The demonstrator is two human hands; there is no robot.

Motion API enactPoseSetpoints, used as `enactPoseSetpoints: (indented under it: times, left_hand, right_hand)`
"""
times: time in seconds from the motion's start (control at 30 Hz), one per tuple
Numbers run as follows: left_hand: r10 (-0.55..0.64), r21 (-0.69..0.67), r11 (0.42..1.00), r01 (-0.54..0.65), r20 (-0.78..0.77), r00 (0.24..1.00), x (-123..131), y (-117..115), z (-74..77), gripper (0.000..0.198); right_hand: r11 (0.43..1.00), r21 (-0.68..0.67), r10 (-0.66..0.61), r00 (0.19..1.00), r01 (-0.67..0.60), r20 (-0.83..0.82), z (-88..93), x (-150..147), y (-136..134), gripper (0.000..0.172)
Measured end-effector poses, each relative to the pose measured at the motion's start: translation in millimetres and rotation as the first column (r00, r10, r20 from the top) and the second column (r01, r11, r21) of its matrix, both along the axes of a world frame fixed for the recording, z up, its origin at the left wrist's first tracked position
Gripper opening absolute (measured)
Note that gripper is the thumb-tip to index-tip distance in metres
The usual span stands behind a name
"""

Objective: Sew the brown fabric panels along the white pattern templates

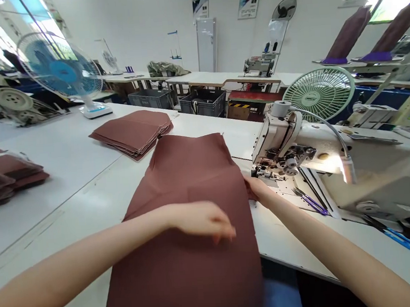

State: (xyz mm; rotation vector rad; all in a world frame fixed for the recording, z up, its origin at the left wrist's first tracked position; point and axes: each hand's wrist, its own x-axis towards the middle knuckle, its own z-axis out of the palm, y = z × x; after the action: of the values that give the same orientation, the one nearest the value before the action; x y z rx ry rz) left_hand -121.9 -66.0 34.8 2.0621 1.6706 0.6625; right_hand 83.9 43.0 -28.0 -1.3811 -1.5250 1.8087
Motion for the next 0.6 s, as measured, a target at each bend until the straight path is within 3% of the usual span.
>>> enactPoseSetpoints:
  times: [0.1,0.2,0.27,0.33,0.43,0.6]
  left_hand:
    - [-0.114,0.013,0.993,0.115,-0.064,0.991,6,46,-17.3,0.036]
    - [-0.116,0.035,0.992,0.121,-0.107,0.987,5,81,-31.8,0.031]
    - [-0.149,0.025,0.988,0.153,-0.13,0.98,6,93,-44.2,0.035]
    - [-0.182,0.007,0.983,0.186,-0.166,0.969,11,92,-58.2,0.043]
    - [-0.168,0.022,0.983,0.183,-0.302,0.938,18,70,-75.1,0.047]
    - [-0.057,0.085,0.99,0.109,-0.463,0.884,16,35,-81.5,0.051]
  right_hand:
    - [0.998,-0.033,-0.049,0.998,0.05,0.038,-4.6,-2,5,0.058]
    - [0.997,0.007,-0.08,0.994,0.08,0.07,-3.5,-15,14,0.04]
    - [0.997,0.047,-0.073,0.993,0.068,0.098,-2.3,-20,20,0.027]
    - [0.996,0.086,-0.045,0.99,0.033,0.134,-2.9,-21,22,0.019]
    - [0.987,0.155,0.0,0.978,-0.033,0.209,-5.6,-14,17,0.018]
    - [0.967,0.175,0.12,0.939,-0.183,0.322,-4.7,-2,-3,0.029]
